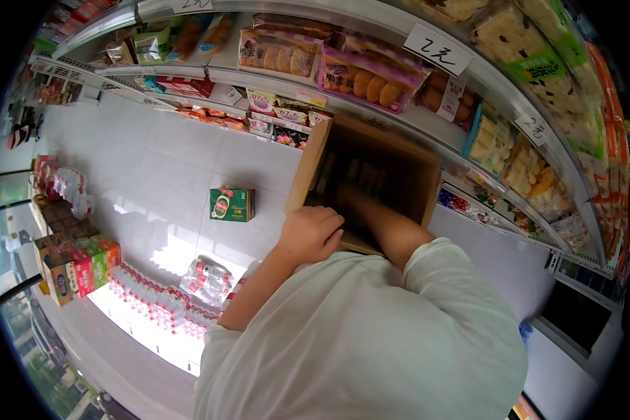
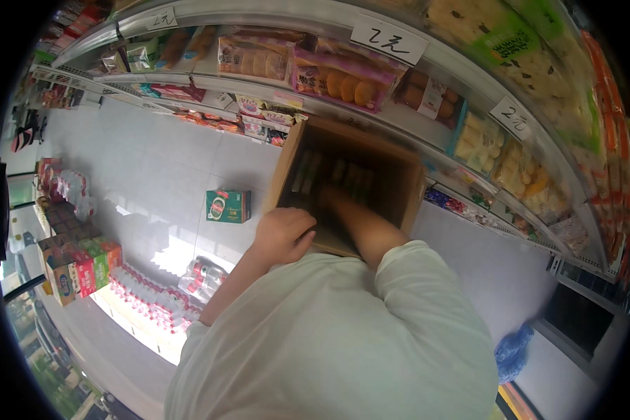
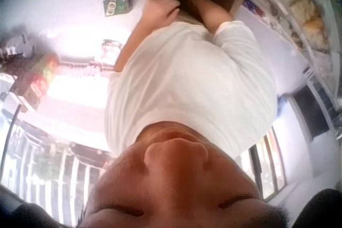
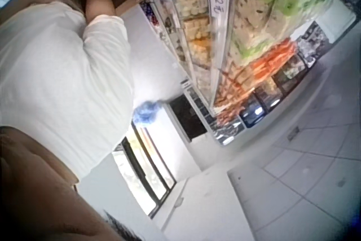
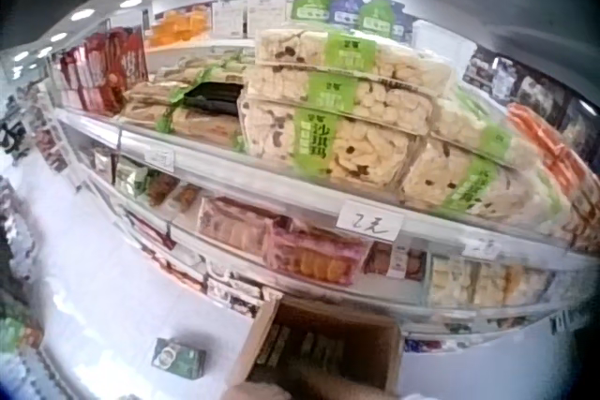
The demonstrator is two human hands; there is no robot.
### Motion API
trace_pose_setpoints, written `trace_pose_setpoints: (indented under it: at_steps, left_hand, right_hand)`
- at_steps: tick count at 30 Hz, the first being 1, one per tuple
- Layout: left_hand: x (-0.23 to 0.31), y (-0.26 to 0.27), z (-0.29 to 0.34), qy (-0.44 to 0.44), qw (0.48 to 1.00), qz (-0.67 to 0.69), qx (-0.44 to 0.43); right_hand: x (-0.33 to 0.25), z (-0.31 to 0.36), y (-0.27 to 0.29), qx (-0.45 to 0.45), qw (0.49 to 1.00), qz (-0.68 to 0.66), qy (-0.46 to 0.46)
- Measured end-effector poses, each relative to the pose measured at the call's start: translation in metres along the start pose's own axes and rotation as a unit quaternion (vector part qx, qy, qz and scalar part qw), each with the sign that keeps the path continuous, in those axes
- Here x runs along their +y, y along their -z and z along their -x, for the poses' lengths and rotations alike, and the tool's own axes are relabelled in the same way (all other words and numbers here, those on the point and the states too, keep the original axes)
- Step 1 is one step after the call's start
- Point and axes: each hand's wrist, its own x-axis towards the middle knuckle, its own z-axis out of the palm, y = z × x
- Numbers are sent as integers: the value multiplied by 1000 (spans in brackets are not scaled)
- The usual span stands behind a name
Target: The person repeatedly picks packaged snack items from a cardboard box and places them onto a nearby shelf. The person handles the items one at a time, arranging them in rows on the shelf.
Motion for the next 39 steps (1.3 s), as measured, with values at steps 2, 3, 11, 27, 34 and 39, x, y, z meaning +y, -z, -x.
trace_pose_setpoints:
  at_steps: [2,3,11,27,34,39]
  left_hand:
    - [1,-1,1,-1,1000,-2,0]
    - [1,-2,1,-2,1000,-4,5]
    - [-2,3,8,5,1000,-7,14]
    - [14,5,-14,102,989,105,34]
    - [58,32,-51,76,967,242,13]
    - [80,4,-72,67,850,522,12]
  right_hand:
    - [0,0,-2,6,1000,0,-2]
    - [0,1,-5,8,1000,0,-5]
    - [0,-10,-10,46,999,-1,8]
    - [-42,245,176,262,921,-267,104]
    - [-46,322,152,491,647,-571,123]
    - [-70,345,164,592,696,-328,242]
